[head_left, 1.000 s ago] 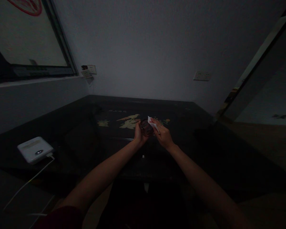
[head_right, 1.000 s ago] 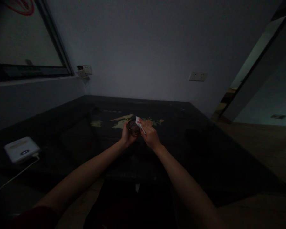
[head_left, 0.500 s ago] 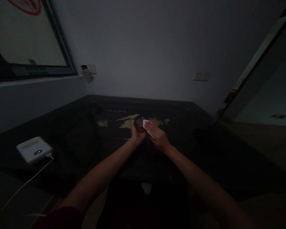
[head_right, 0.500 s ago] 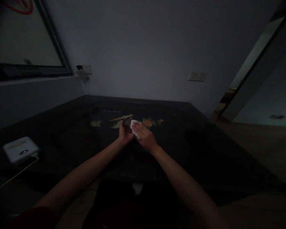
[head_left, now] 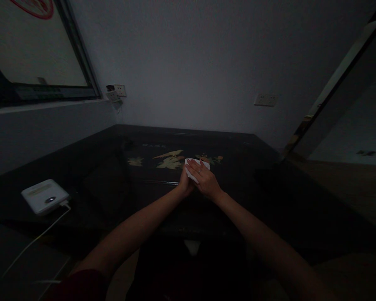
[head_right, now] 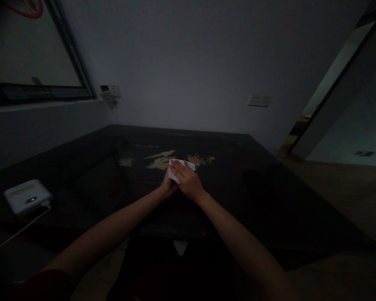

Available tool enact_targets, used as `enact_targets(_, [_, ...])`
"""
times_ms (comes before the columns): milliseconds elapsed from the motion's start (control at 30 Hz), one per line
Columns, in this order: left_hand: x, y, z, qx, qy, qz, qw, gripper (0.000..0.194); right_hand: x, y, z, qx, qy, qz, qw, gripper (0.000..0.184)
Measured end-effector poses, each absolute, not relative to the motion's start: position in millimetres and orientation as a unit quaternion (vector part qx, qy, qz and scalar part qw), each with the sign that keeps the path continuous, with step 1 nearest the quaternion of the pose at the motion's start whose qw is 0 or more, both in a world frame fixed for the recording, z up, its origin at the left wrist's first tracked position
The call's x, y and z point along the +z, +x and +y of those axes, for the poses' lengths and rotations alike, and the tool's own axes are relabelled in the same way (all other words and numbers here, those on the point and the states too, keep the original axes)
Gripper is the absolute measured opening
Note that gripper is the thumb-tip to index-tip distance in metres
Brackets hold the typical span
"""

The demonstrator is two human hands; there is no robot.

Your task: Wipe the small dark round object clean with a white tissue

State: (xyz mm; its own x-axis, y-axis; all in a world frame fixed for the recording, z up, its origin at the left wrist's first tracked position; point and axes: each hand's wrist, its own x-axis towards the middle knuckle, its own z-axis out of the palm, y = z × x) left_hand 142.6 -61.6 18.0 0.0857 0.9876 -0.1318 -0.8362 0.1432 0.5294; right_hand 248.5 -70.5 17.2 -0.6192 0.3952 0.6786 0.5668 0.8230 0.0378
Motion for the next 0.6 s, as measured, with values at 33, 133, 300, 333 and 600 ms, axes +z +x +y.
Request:
enact_targets(33, [19.8, 144.5, -63.5, 0.639, 0.163, 0.229, 0.716, 0.034, 18.2, 248.7, -70.6, -0.116, -0.280, -0.888, 0.347, 0.052])
enact_targets(133, [23.9, 146.2, -64.4, 0.649, 0.196, 0.227, 0.699, 0.031, 20.2, 248.9, -69.6, -0.080, -0.301, -0.876, 0.369, 0.051])
enact_targets(300, [19.8, 141.0, -57.2, 0.624, 0.220, 0.281, 0.695, 0.027, 17.8, 252.6, -62.5, -0.008, -0.335, -0.844, 0.419, 0.049])
enact_targets(333, [18.7, 139.6, -56.1, 0.618, 0.217, 0.287, 0.700, 0.028, 16.5, 254.0, -60.9, 0.003, -0.342, -0.837, 0.427, 0.048])
enact_targets(600, [23.4, 128.9, -49.0, 0.622, 0.136, 0.252, 0.729, 0.036, 10.6, 258.7, -57.9, 0.024, -0.376, -0.823, 0.425, 0.047])
